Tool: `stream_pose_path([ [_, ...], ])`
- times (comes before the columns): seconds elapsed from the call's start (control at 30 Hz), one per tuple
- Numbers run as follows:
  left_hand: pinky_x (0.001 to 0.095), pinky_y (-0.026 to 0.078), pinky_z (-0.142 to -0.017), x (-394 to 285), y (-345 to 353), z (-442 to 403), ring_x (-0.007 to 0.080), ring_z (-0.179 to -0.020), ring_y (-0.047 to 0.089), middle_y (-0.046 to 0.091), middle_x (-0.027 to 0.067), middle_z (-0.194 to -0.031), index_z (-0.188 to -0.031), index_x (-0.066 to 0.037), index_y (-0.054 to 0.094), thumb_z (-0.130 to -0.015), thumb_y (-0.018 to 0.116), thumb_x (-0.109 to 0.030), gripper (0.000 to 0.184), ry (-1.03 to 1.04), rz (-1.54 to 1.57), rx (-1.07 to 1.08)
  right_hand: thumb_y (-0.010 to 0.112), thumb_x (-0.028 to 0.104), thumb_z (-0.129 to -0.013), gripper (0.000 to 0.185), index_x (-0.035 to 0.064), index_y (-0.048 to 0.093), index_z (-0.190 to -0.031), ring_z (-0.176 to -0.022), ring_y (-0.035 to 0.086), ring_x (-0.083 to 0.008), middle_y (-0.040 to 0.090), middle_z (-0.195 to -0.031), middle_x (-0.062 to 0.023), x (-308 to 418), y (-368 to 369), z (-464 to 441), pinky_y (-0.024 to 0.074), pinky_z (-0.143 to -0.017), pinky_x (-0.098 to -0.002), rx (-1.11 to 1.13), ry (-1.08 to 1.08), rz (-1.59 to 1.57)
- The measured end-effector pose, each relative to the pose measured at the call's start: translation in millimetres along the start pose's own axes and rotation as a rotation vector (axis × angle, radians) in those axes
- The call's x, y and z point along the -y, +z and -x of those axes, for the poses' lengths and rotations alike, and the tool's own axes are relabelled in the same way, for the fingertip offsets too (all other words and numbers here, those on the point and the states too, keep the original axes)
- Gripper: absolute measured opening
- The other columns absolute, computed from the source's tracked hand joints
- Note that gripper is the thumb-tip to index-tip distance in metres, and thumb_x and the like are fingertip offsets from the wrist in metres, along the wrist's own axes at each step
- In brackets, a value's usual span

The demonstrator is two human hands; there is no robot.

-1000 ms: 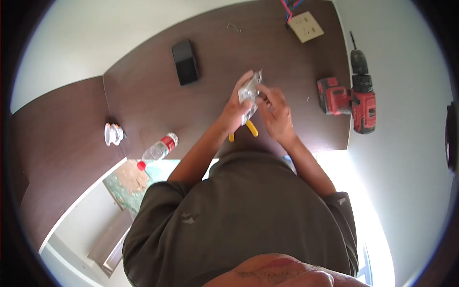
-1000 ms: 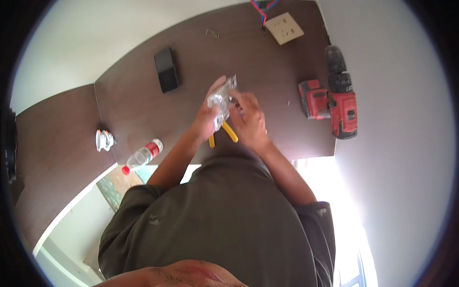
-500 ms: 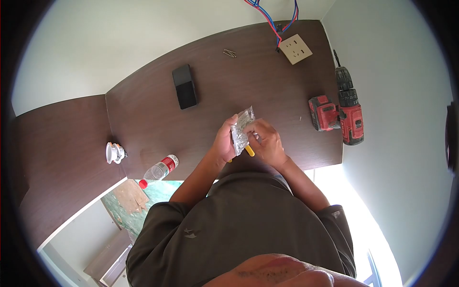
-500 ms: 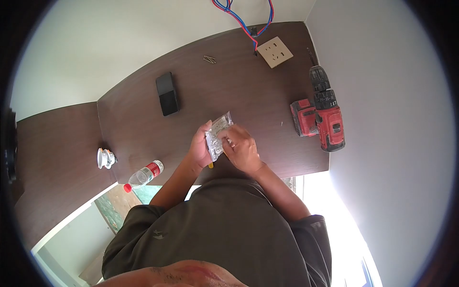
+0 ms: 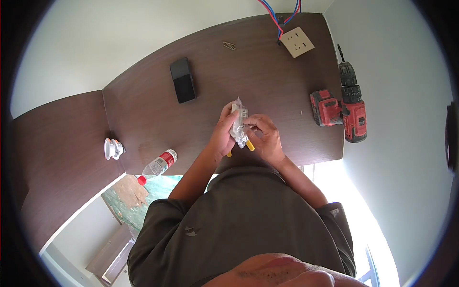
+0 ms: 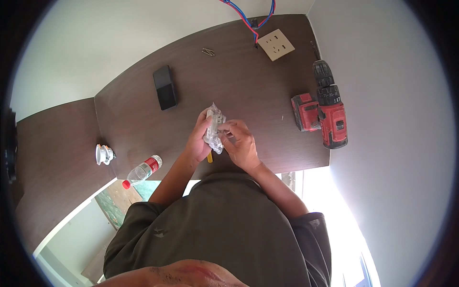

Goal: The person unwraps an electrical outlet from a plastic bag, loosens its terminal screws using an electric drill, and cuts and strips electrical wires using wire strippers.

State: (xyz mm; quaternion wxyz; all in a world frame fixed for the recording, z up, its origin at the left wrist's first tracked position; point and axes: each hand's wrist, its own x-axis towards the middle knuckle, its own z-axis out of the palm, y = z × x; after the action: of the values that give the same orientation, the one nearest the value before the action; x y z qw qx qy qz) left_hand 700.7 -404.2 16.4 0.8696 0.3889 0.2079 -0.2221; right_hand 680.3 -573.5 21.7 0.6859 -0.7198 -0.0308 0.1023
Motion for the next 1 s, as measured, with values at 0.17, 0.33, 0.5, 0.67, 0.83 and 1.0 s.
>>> stream_pose_path([
  [0.17, 0.0414, 0.050, -0.100, -8.9, 13.5, 2.1, 0.0209, -0.114, 0.061, 0.060, 0.0077, -0.122, -0.135, -0.010, 0.048, -0.105, 0.052, -0.030, 0.037, -0.149, 0.145, 0.172, 0.072, 0.002, -0.086, 0.036, 0.0055, 0.065, -0.121, -0.097, 0.067, -0.0267, 0.061, -0.118, -0.0152, 19.8, 0.8, 0.7, 0.0583, -0.081, -0.0351, -0.126, -0.063, 0.162],
  [0.33, 0.0492, 0.047, -0.106, -2.6, -4.6, 1.6, 0.0279, -0.127, 0.056, 0.053, 0.0130, -0.142, -0.144, -0.014, 0.045, -0.107, 0.044, -0.036, 0.043, -0.102, 0.205, 0.164, 0.074, 0.006, -0.086, 0.046, 0.0047, 0.060, -0.129, -0.098, 0.068, -0.0263, 0.063, -0.118, -0.0157, 17.1, -4.0, -3.3, 0.0582, -0.083, -0.0360, -0.098, 0.031, 0.080],
  [0.5, 0.0474, 0.050, -0.103, -18.4, 12.5, 0.8, 0.0286, -0.122, 0.060, 0.054, 0.0119, -0.140, -0.140, -0.009, 0.048, -0.107, 0.043, -0.038, 0.044, -0.093, 0.312, 0.196, 0.076, 0.010, -0.086, 0.052, 0.0047, 0.057, -0.134, -0.101, 0.069, -0.0244, 0.063, -0.120, -0.0166, 16.5, -5.8, -5.2, 0.0573, -0.087, -0.0373, -0.074, 0.095, -0.019],
  [0.67, 0.0464, 0.050, -0.101, -14.5, 3.6, 0.5, 0.0301, -0.120, 0.061, 0.057, 0.0140, -0.136, -0.137, -0.008, 0.051, -0.107, 0.043, -0.040, 0.045, -0.078, 0.269, 0.237, 0.076, 0.010, -0.086, 0.053, 0.0042, 0.057, -0.135, -0.101, 0.069, -0.0234, 0.064, -0.120, -0.0159, 28.5, -0.8, -0.8, 0.0575, -0.087, -0.0362, -0.034, 0.013, 0.173],
  [0.83, 0.0421, 0.054, -0.096, -17.8, 12.1, 5.3, 0.0272, -0.108, 0.067, 0.065, 0.0153, -0.122, -0.132, -0.002, 0.055, -0.104, 0.048, -0.044, 0.051, -0.089, 0.111, 0.130, 0.076, 0.012, -0.087, 0.053, 0.0037, 0.056, -0.135, -0.097, 0.069, -0.0221, 0.064, -0.117, -0.0144, 15.3, 3.4, -4.1, 0.0578, -0.086, -0.0351, -0.087, 0.135, 0.024],
  [1.0, 0.0382, 0.054, -0.096, -9.9, 0.9, 8.3, 0.0240, -0.112, 0.064, 0.060, 0.0128, -0.128, -0.145, -0.005, 0.044, -0.100, 0.061, -0.035, 0.057, -0.079, 0.044, 0.134, 0.074, 0.015, -0.091, 0.042, 0.0009, 0.061, -0.128, -0.097, 0.068, -0.0170, 0.068, -0.109, -0.0110, 19.4, 1.6, -4.1, 0.0558, -0.084, -0.0316, -0.069, 0.356, -0.195],
])
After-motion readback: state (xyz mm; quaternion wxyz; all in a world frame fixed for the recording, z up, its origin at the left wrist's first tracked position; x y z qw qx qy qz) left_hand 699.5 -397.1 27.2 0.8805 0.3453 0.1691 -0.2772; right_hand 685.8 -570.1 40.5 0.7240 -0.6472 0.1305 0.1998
